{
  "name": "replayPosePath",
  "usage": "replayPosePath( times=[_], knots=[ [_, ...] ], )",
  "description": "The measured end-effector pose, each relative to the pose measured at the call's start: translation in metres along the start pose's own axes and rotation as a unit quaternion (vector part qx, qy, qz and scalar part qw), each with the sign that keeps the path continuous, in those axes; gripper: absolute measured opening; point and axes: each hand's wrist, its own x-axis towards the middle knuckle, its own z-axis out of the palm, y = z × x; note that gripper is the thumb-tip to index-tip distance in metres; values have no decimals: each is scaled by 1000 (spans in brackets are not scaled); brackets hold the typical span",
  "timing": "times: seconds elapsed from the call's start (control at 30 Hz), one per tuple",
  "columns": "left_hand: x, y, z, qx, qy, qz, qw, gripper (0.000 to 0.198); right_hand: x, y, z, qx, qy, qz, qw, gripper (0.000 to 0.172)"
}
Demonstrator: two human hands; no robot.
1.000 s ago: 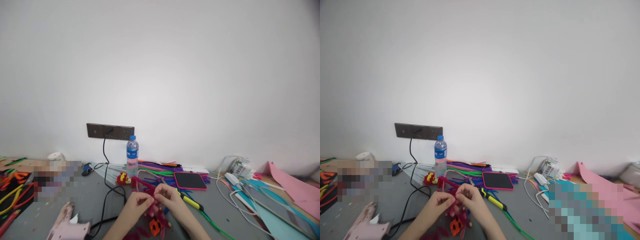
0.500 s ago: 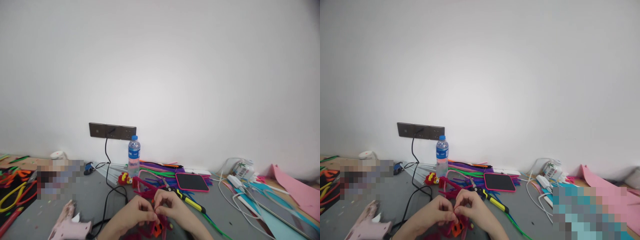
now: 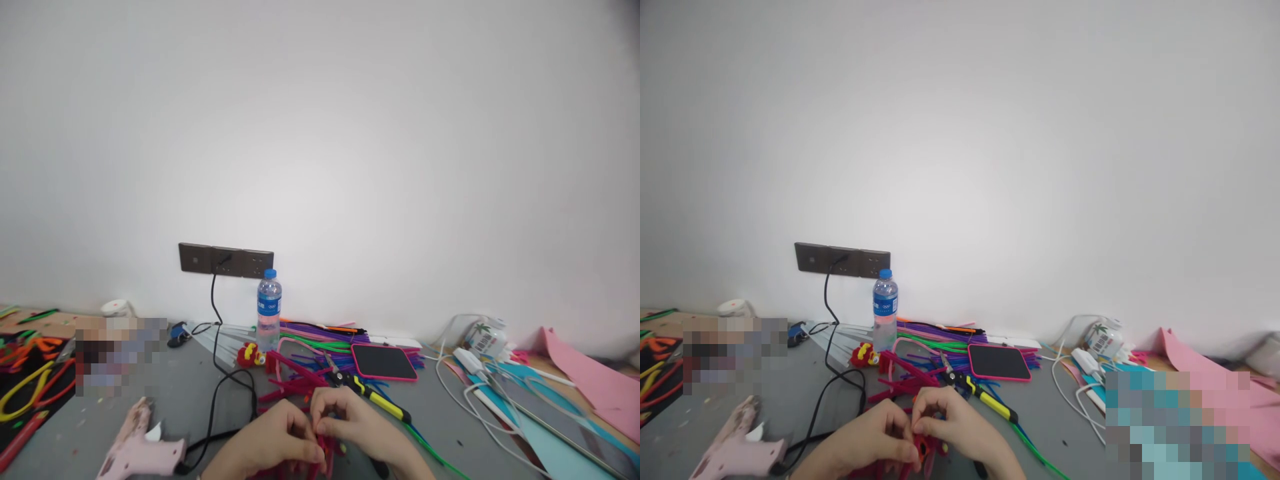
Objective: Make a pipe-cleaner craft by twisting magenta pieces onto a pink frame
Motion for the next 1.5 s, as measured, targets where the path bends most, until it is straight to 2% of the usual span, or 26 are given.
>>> replayPosePath(
  times=[0.13, 0.23, 0.33, 0.6, 0.8, 0.93, 1.1, 1.2, 1.33, 1.5],
  knots=[
    [0, 2, 1, 6, 25, 23, 999, 26, 0, 0, -2, 20, 30, -6, 999, 19],
    [1, 3, 0, 9, 48, 31, 998, 29, -1, 1, -5, 19, 21, -25, 999, 16],
    [3, 4, 0, 9, 48, 33, 998, 32, -1, 2, -6, 13, 7, -30, 999, 14],
    [5, 5, 2, 8, 56, 57, 997, 37, -1, 6, -5, 1, 28, -2, 1000, 8],
    [4, 2, 1, -5, 53, 40, 998, 37, 1, 7, -2, 7, 29, 0, 1000, 7],
    [5, 4, 1, -68, 71, 71, 993, 38, 5, 9, 2, -10, 90, -54, 994, 5],
    [9, 8, 5, -125, 125, 93, 980, 41, 13, 15, 9, -67, 181, -149, 970, 17],
    [10, 10, 8, -140, 141, 93, 975, 41, 15, 18, 12, -72, 191, -170, 964, 19],
    [9, 12, 8, -160, 162, 110, 967, 43, 15, 19, 13, -67, 178, -181, 965, 13],
    [9, 8, 0, -161, 188, 103, 963, 43, 15, 14, 16, -130, 167, -204, 956, 9]
  ],
)
